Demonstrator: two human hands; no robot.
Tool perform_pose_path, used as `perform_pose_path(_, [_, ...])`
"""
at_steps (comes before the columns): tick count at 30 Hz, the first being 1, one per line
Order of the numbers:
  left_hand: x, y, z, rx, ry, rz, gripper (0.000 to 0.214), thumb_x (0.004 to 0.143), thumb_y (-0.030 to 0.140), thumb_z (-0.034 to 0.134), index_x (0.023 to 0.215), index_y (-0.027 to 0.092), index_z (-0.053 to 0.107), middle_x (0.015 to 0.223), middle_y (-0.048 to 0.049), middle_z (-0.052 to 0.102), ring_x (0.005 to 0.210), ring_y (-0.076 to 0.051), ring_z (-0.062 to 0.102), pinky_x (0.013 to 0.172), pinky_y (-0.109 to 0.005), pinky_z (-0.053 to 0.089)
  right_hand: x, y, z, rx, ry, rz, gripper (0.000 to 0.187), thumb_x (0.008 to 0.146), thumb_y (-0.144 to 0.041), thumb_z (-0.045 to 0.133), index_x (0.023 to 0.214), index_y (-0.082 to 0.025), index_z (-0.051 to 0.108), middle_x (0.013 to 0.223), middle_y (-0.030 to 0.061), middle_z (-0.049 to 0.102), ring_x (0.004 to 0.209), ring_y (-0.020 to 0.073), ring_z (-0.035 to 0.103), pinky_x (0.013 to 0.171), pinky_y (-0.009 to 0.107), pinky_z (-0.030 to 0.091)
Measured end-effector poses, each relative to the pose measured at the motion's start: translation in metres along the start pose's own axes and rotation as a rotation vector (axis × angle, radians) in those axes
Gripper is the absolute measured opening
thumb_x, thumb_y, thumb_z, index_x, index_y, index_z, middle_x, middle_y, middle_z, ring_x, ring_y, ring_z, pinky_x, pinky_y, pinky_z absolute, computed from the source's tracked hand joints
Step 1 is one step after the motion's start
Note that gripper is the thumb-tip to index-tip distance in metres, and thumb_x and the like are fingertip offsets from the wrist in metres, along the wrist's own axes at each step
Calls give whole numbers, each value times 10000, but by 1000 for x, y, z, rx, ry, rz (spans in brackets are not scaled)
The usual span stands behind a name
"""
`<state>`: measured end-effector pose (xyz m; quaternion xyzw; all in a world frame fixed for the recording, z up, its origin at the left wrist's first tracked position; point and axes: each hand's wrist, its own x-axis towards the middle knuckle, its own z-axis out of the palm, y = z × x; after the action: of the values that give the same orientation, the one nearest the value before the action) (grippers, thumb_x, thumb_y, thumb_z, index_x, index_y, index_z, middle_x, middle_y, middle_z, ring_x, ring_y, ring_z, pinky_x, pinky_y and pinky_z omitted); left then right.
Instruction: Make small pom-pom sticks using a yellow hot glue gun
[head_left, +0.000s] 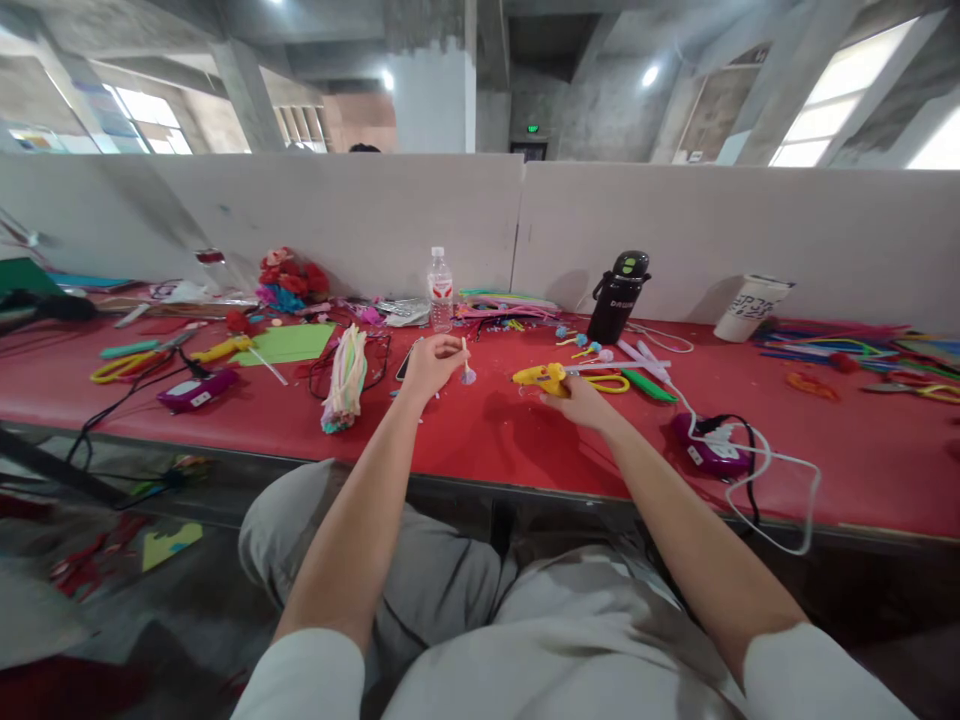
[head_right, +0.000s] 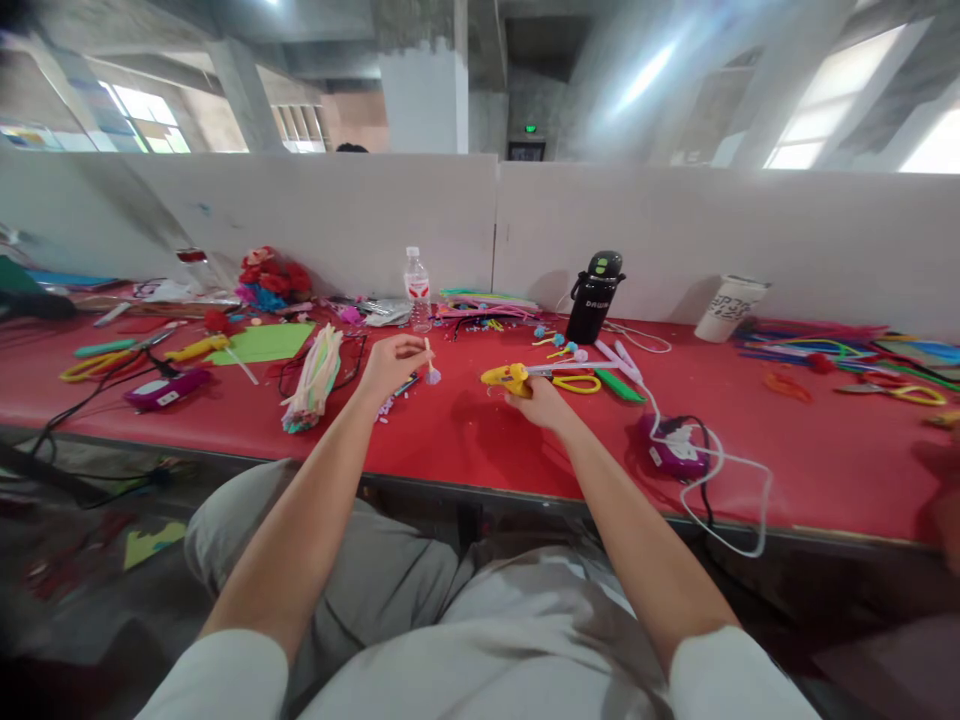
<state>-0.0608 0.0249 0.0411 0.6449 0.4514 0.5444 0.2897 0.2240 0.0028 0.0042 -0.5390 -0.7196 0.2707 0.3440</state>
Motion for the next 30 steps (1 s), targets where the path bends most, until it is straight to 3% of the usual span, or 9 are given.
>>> perform_pose_path(3, [2, -4, 0, 17, 34, -12, 286, 675, 299, 755, 903, 146, 676, 778, -59, 725, 732, -196, 700, 703, -281, 520, 5, -15, 6, 205, -42, 75, 333, 723, -336, 724, 997, -156, 662, 814, 45, 693, 638, 140, 597, 566, 236, 457])
perform_pose_path(7, [4, -11, 1, 28, 51, -34, 261, 669, 271, 754, 885, 139, 691, 775, -67, 725, 732, -193, 696, 715, -292, 529, 10, -30, 22, 323, -49, 171, 260, 743, -408, 710, 820, -164, 664, 654, 8, 634, 469, 79, 498, 448, 202, 399])
perform_pose_path(13, [6, -18, 3, 65, 22, -19, 204, 677, 234, 738, 855, 139, 709, 809, -78, 731, 776, -195, 698, 770, -318, 542, 10, -26, 50, 417, -59, 156, 257, 719, -418, 717, 760, -172, 657, 586, -11, 607, 466, 74, 505, 440, 179, 399])
perform_pose_path(19, [5, -19, 8, 89, 10, -30, 223, 686, 262, 735, 876, 148, 711, 803, -68, 729, 756, -190, 692, 762, -324, 552, 9, -18, 60, 352, -31, 174, 192, 724, -346, 667, 667, -170, 616, 549, -13, 593, 473, 82, 520, 447, 175, 407])
perform_pose_path(30, [0, -12, 10, 128, -8, -36, 227, 686, 264, 731, 882, 153, 703, 794, -64, 716, 751, -191, 688, 748, -322, 556, 7, -26, 57, 224, -33, 240, 152, 711, -308, 622, 629, -184, 592, 514, -22, 569, 446, 87, 506, 399, 173, 370])
